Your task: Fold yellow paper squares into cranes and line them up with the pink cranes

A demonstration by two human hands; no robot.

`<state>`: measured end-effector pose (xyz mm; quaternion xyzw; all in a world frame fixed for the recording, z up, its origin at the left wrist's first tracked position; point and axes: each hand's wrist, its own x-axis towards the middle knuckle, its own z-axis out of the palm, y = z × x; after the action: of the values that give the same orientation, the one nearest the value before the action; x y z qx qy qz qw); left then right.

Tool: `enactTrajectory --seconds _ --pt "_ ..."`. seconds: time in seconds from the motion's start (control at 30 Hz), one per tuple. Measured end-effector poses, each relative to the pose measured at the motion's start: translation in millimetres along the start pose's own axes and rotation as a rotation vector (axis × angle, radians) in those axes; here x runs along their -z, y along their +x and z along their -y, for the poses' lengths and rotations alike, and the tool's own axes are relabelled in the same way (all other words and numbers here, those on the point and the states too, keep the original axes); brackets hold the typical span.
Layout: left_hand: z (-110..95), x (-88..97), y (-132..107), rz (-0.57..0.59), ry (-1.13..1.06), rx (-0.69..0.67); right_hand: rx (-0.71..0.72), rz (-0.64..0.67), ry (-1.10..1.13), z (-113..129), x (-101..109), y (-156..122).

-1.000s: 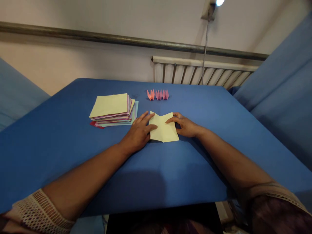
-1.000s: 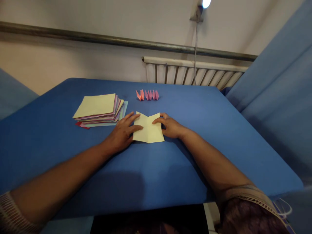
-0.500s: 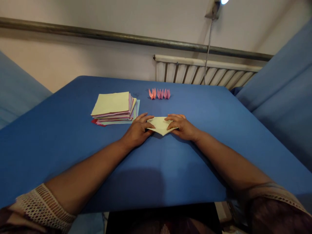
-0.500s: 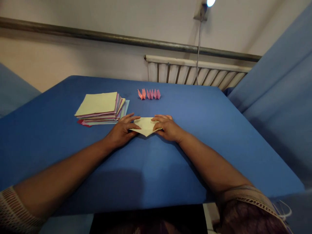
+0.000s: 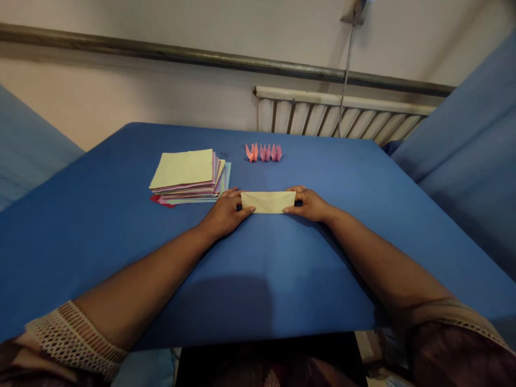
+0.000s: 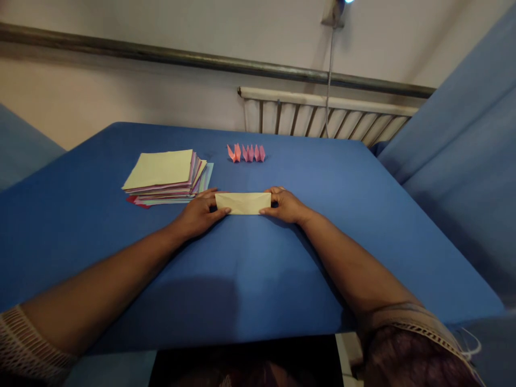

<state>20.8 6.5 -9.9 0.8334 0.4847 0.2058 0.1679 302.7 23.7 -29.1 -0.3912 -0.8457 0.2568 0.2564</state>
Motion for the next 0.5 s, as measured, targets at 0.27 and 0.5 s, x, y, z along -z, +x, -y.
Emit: enactTrajectory --seconds 0.27,0.5 --pt "-12 -1.8 -2 -0.096 0.205 0.134 -0.299 -0.051 -0.385 30 -1 -3" --pt "-32 -7.1 -10 0.028 0.345 -0.150 -0.070 -0.021 -0.506 87 -33 -13"
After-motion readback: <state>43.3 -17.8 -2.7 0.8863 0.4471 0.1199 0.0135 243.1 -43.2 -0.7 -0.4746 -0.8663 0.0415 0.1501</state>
